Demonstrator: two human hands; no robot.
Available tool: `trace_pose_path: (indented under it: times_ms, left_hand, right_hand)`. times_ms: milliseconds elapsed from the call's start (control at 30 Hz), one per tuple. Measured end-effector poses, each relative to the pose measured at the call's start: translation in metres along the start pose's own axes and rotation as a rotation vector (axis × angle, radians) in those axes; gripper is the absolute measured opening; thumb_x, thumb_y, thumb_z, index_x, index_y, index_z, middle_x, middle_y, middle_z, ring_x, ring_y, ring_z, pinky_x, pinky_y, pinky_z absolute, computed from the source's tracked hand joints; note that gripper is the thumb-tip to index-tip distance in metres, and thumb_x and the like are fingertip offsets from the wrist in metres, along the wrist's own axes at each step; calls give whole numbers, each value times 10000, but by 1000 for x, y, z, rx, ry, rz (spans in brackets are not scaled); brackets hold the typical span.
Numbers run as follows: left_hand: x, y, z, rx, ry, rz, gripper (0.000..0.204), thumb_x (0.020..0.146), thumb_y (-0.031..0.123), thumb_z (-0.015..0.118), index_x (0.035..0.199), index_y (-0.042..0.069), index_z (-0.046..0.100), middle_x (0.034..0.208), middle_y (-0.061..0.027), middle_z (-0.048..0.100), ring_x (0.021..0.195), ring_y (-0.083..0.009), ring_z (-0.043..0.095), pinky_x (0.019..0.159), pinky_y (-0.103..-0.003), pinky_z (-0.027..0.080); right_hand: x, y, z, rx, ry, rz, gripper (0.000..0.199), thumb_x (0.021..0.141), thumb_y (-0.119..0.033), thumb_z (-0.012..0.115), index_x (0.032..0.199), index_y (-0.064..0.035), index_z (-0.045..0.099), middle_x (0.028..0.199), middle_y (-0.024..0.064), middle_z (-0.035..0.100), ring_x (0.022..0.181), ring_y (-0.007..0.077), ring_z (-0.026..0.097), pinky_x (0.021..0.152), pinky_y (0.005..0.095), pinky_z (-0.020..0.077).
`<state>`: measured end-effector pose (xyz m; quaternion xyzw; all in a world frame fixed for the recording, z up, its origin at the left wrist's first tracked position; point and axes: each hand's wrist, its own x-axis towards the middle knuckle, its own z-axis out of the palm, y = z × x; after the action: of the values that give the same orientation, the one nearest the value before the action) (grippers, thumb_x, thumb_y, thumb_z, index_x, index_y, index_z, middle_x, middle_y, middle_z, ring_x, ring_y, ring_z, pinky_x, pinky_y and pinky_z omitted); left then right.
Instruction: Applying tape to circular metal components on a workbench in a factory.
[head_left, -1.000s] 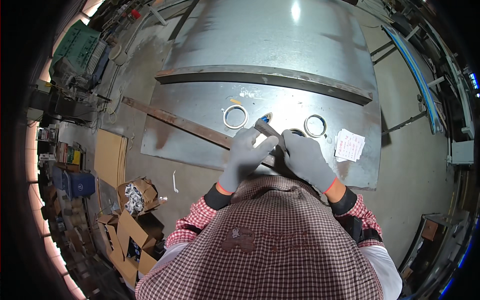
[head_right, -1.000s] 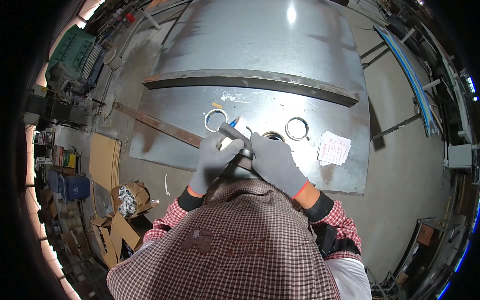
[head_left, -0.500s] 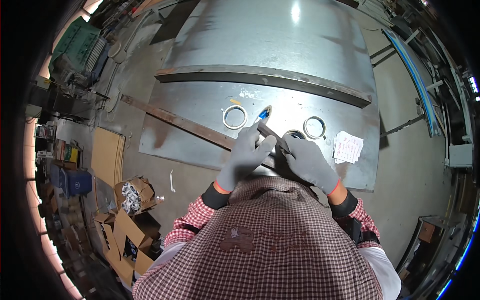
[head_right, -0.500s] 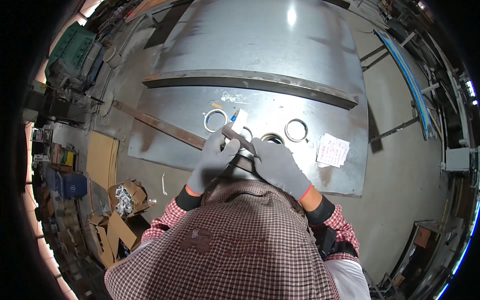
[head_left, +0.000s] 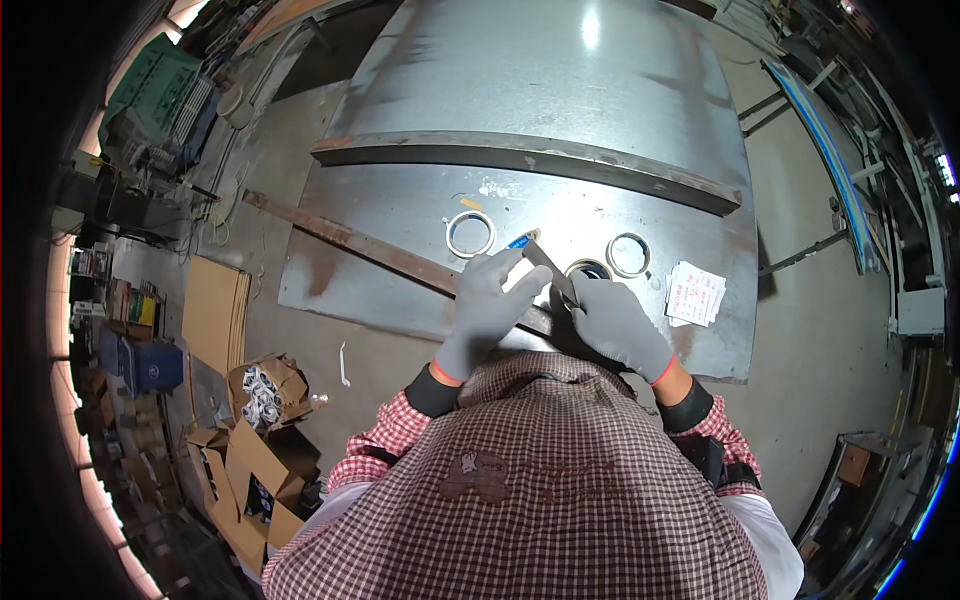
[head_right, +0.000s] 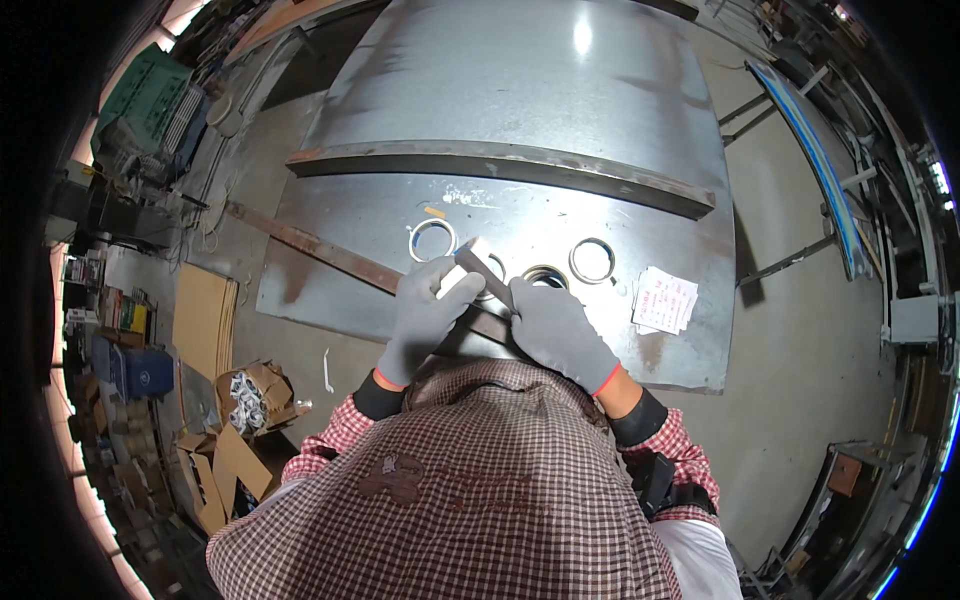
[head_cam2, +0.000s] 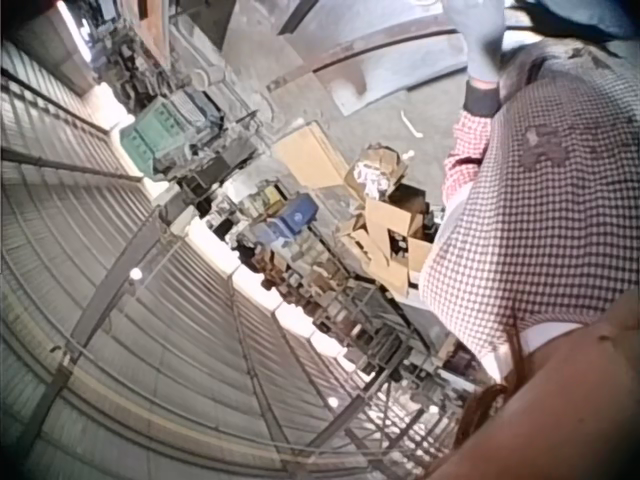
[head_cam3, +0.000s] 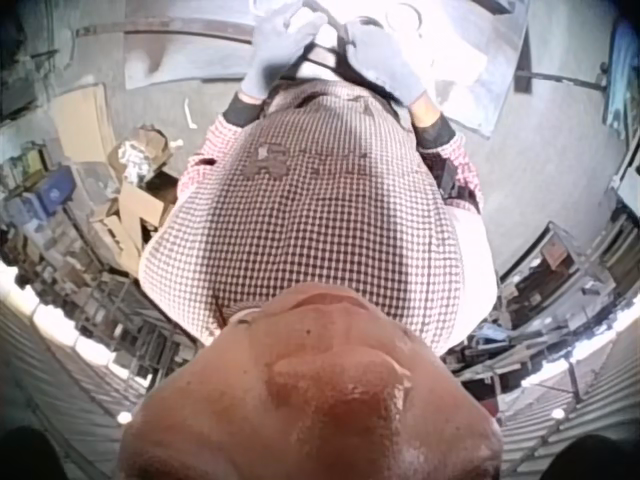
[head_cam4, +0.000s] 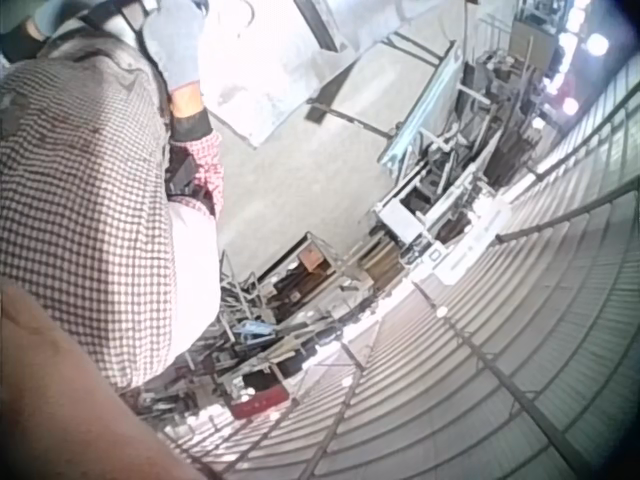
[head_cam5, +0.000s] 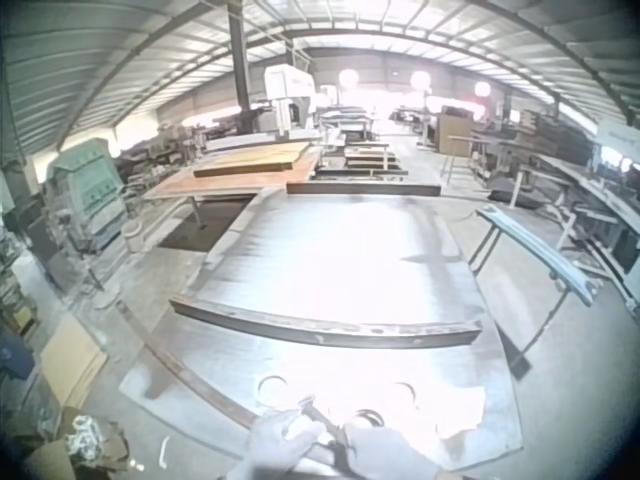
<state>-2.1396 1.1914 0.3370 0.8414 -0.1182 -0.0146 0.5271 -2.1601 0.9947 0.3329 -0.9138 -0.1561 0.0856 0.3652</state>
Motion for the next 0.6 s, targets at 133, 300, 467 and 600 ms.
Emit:
trace_pose_path:
  times_ms: [133,300,467,600]
  left_hand:
    - [1,10,0,-18,-16,57,341,829,168,631,1084,-58,619,708,-180,600,628,-320,583,614,-427,439]
    - [3,4,2,175,-21,238,372,830,137,579,1131,-83,579,782,-203,626,695,-369,603,639,-436,446]
    - [0,8,5,331,-11,306,289,814,100,614,1057,-54,627,901,-200,650,802,-342,600,704,-438,431]
    - [-5,3,6,651,60,627,229,820,134,579,975,-32,599,748,-112,555,661,-282,534,626,-421,354]
  right_hand:
    - [18,13,-13,357,209,176,253,856,-180,564,1040,-10,599,782,175,643,690,273,648,672,375,504]
    - [11,-31,-29,631,274,187,450,794,-101,639,1199,66,535,918,94,696,675,85,630,644,229,508]
    - [12,-33,-10,431,369,96,577,786,-131,662,1324,-16,489,933,147,702,704,197,681,660,297,527]
    - [17,-24,0,155,442,-1,625,764,-121,678,1349,-55,469,910,173,684,735,308,674,666,363,532]
